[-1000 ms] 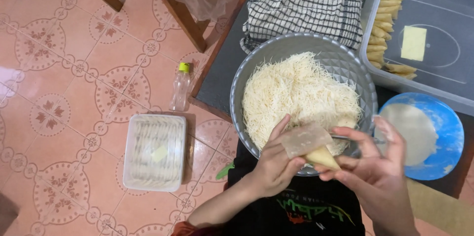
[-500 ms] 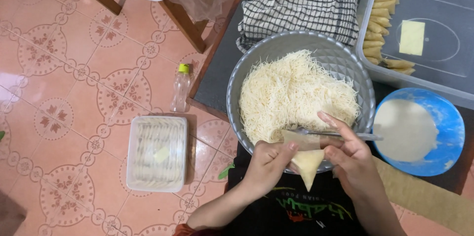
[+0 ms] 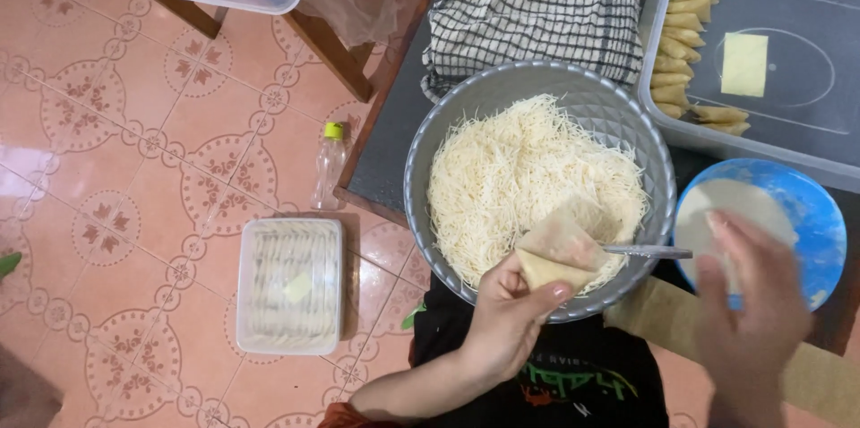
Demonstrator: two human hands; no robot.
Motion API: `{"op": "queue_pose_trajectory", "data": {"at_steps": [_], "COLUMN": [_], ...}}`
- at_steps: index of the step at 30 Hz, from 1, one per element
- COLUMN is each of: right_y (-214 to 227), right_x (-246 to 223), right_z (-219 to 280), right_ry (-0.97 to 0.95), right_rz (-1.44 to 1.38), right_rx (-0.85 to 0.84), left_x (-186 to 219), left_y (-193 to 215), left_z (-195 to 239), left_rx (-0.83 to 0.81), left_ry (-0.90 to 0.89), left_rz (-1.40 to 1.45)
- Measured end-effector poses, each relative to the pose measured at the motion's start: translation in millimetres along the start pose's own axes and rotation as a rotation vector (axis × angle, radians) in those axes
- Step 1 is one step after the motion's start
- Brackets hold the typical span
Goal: Wrapping shredded filling into pastry skins to form triangular shapes and sealing them with liquid.
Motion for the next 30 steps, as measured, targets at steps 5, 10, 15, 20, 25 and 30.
{"op": "queue_pose_trajectory", "data": {"at_steps": [5, 10, 15, 20, 25, 30], "right_y": [41, 60, 52, 46, 32, 29], "right_x": [187, 88, 14, 4, 2, 6], "right_z": [26, 2, 33, 33, 24, 13], "right_ry": [-0.024, -0.018, 0.209, 0.522, 0.588, 0.018], "right_rz": [1.226, 0.83, 0.479, 0.456, 0.449, -0.089], "right_rx": [-0.406, -0.319, -0.137, -0.128, -0.162, -0.193], "left_x": [3, -3, -14, -15, -21, -12], "left_y": [-12, -19, -36, -40, -37, -40], "left_z": [-1, -2, 0, 6, 8, 7], "left_rx": [-0.046, -0.012, -0.073, -0.139, -0.273, -0.338], "left_ry": [0.189, 0.309, 0.457, 0.509, 0.542, 0.488], "left_rz": [0.28, 0.278, 0.261, 0.129, -0.015, -0.223]}}
Point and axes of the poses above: each hand's wrist, its own z-axis away from the middle knuckle, its own y-axis out of the back of the hand, x = y × z, the point moved 5 cm from there along -z, towards the middle knuckle
